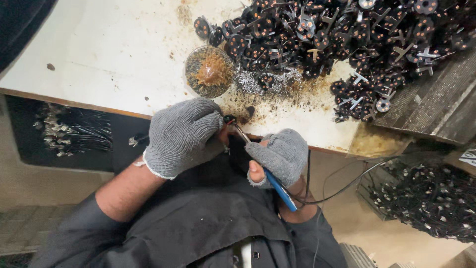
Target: The person sits at a workbench and solders red and green wires onto small black electrical components, holding a wire in one hand and a soldering iron in the other, dipping wires into a flux container and placing finished components aside.
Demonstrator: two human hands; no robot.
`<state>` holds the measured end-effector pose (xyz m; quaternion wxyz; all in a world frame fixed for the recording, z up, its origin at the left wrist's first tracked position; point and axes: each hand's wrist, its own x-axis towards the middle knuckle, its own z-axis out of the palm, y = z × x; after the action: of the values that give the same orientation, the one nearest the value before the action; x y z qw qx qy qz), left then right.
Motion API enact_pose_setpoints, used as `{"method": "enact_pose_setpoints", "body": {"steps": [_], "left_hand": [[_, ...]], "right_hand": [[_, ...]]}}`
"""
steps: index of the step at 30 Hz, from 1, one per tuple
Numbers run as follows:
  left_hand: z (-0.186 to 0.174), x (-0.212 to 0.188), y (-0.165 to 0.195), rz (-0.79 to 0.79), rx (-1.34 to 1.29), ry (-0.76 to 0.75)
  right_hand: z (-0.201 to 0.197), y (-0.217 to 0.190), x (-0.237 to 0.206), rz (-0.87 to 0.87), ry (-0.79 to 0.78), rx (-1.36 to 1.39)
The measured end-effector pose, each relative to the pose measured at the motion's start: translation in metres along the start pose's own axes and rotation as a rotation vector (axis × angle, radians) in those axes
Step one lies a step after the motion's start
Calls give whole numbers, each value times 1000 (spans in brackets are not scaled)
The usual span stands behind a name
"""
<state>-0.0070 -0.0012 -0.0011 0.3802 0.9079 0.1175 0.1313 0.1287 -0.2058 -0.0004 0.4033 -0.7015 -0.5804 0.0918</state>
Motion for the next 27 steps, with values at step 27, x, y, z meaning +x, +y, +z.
{"method": "enact_pose_setpoints", "body": {"steps": [27], "left_hand": [[1, -1, -1, -14, -11, -15]], "right_hand": [[-4, -22, 0, 268, 38, -17]]}}
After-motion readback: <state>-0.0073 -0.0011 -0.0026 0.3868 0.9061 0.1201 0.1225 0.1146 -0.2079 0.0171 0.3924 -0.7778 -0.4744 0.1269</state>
